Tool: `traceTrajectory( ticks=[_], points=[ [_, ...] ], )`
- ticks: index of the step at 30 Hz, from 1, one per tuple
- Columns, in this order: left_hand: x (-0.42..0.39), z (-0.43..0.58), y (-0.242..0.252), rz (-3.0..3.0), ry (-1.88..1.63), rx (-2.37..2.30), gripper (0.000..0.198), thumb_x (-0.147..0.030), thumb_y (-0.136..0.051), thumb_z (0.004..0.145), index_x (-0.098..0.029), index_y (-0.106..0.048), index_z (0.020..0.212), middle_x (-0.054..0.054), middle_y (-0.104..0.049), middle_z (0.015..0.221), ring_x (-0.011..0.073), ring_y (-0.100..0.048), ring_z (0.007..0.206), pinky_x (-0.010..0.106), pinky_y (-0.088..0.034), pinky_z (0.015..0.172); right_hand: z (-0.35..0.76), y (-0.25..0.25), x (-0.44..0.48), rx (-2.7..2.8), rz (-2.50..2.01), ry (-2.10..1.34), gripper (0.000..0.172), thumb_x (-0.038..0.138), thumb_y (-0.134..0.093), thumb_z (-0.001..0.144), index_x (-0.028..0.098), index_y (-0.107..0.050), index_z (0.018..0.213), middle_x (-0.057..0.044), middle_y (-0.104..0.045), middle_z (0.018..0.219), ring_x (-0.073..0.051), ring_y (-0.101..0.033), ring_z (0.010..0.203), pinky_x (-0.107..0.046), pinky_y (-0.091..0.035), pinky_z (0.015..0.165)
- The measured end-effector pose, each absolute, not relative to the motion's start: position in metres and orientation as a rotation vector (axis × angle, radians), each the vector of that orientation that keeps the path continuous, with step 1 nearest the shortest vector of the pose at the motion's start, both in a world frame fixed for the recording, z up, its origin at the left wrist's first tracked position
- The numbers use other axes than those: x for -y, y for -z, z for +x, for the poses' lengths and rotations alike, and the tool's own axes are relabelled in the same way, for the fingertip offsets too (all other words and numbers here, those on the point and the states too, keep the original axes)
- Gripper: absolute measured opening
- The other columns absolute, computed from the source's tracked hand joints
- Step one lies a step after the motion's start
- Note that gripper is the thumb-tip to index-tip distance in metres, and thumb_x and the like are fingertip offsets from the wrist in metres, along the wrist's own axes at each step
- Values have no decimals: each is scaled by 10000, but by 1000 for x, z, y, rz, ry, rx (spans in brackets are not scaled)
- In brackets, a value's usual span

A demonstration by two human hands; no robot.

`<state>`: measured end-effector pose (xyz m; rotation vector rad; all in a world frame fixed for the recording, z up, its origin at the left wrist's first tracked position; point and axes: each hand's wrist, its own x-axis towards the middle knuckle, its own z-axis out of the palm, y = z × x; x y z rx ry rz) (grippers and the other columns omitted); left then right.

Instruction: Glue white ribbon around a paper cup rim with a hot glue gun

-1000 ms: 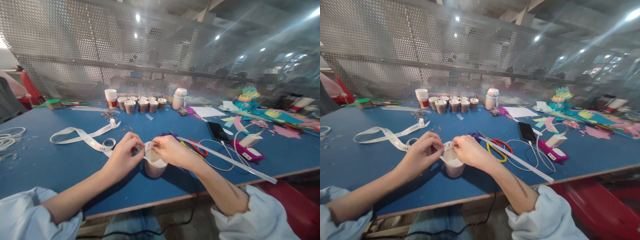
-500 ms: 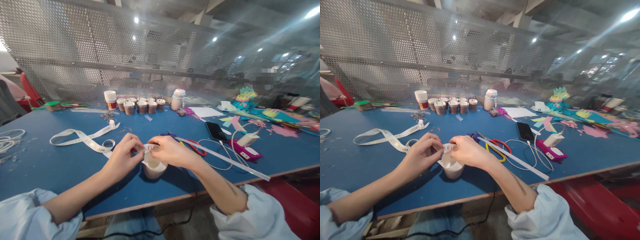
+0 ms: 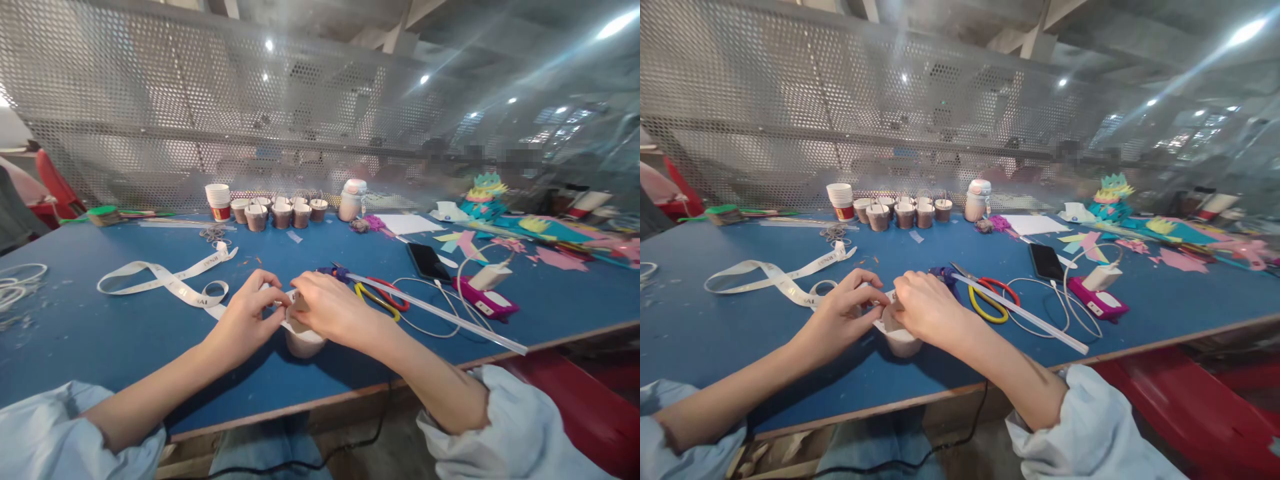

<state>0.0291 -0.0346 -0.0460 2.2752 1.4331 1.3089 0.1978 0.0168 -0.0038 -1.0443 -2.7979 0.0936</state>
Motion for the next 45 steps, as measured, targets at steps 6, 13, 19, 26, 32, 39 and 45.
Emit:
traceTrajectory(
  ticks=[6,13,19,26,32,39,45],
  points=[
    [35,29,44,2219,-1326,-1415,139,-157,-551,841,-204,-679,819,47,-550,941,153,-577,852,270,-485,707,223,-4,7,2458,-767,-161,203,138,-534,902,143,-600,1094,-116,-655,1120,-230,-602,1065,-376,-482,907],
    [37,17,26,2039,-1239,-1372,164,-257,-578,804,-203,-652,940,61,-599,1030,167,-606,884,310,-518,775,263,15,31,2181,-761,-288,149,154,-477,943,195,-616,911,-54,-701,892,-167,-663,815,-282,-520,732],
    [40,4,22,1996,-1145,-1462,250,-341,-614,807,-238,-630,1035,54,-603,1156,230,-586,1087,351,-502,896,286,45,33,2021,-993,-397,166,223,-492,946,206,-608,829,-22,-679,770,-147,-650,701,-239,-501,659],
    [43,4,17,1957,-1276,-1450,214,-411,-584,851,-223,-676,896,69,-646,1063,238,-598,1052,357,-506,892,286,78,42,1908,-969,-452,323,222,-384,986,210,-507,689,-13,-588,661,-136,-581,610,-245,-456,597],
    [37,6,7,1969,-1282,-1526,220,-403,-577,844,-211,-670,899,77,-669,1034,227,-615,992,362,-505,869,272,96,42,1998,-854,-204,209,166,-465,951,195,-546,761,-47,-626,716,-161,-591,666,-278,-455,627],
    [7,30,-7,1987,-668,-1516,266,-388,-606,775,-199,-662,954,27,-676,817,172,-611,713,274,-487,605,269,98,40,2049,-910,-79,209,160,-494,948,181,-547,747,-48,-604,682,-159,-576,643,-276,-434,619],
    [3,47,-7,2094,-563,-1424,249,-204,-502,733,-207,-646,936,-5,-648,807,150,-581,706,254,-457,614,271,97,40,2046,-866,-156,138,140,-502,932,174,-579,823,-48,-618,732,-166,-590,686,-287,-457,635]
  ],
)
